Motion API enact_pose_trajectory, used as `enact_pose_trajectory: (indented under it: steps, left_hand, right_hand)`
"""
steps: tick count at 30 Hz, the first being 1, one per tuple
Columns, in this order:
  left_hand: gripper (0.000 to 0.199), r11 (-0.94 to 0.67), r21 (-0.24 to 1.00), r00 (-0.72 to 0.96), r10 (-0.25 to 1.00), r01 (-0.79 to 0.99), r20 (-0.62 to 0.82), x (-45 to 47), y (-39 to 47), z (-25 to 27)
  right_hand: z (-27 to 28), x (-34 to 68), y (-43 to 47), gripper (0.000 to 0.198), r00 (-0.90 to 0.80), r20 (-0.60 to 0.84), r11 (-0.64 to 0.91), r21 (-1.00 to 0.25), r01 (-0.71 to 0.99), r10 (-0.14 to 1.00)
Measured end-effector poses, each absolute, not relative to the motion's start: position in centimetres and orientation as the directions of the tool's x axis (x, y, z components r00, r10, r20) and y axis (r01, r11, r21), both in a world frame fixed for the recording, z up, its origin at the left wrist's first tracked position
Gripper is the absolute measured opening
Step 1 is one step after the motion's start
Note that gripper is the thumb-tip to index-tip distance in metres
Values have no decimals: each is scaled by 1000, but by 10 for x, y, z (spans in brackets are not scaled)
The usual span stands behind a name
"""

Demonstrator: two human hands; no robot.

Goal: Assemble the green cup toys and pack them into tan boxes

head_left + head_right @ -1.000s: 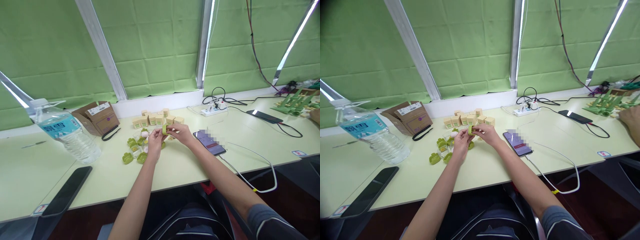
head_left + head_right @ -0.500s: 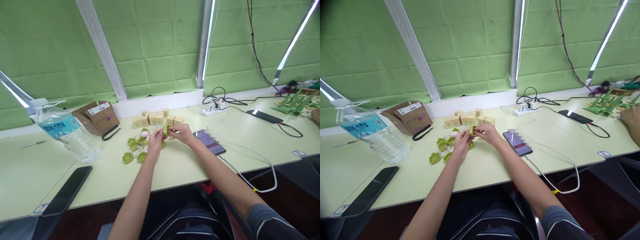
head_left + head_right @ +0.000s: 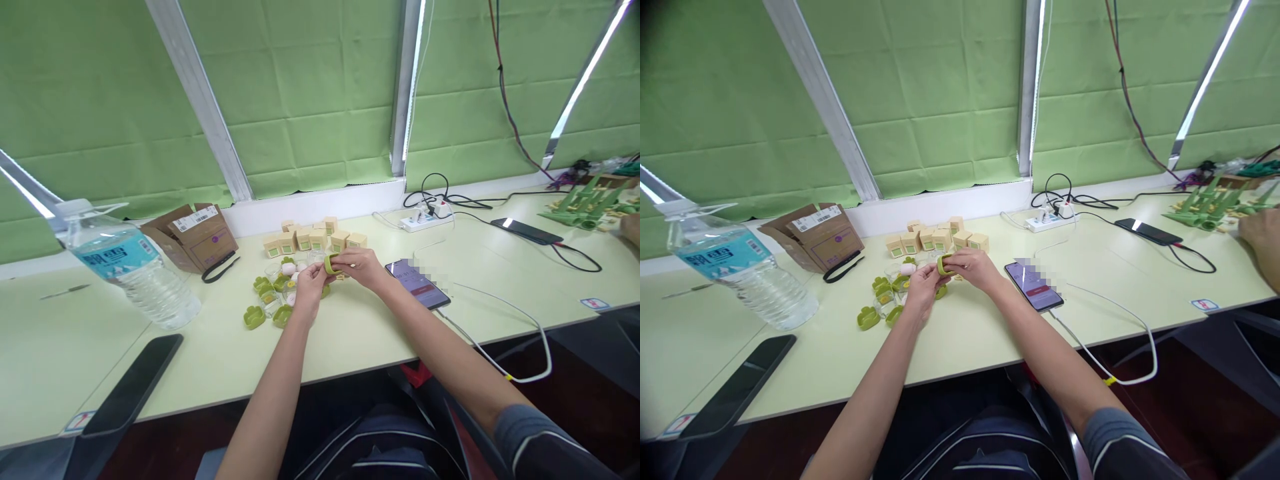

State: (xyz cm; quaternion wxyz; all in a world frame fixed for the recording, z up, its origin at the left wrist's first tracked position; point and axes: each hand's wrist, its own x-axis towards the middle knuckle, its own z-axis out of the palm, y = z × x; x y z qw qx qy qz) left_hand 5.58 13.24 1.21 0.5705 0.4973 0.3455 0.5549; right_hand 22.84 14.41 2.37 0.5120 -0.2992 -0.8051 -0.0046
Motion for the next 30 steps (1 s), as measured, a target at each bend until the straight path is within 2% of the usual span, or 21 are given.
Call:
enact_pose_trajectory:
  steps: [6, 9, 12, 14, 18, 30]
  left_hand:
    - [45, -201, 944, 96, 968, -261, 233, 60, 136, 9]
    - [41, -232, 937, 57, 965, -261, 255, 61, 137, 10]
    - [36, -245, 938, 11, 967, -246, 256, 61, 136, 12]
    - [34, -262, 942, 10, 963, -211, 270, 60, 134, 12]
    - [32, -282, 950, 54, 955, -131, 291, 61, 133, 12]
    - [32, -379, 925, 52, 923, -25, 380, 58, 136, 5]
  right_hand:
    - [23, 226, 144, 18, -223, 841, 826, -371, 425, 493]
    - [24, 224, 141, 25, -95, 852, 811, -447, 378, 514]
    - [25, 224, 138, 28, 26, 809, 746, -553, 370, 587]
    - [25, 224, 138, 26, 11, 751, 695, -617, 371, 661]
    - [23, 223, 141, 24, -161, 622, 633, -687, 357, 766]
    - [25, 225, 139, 33, -156, 559, 574, -736, 360, 814]
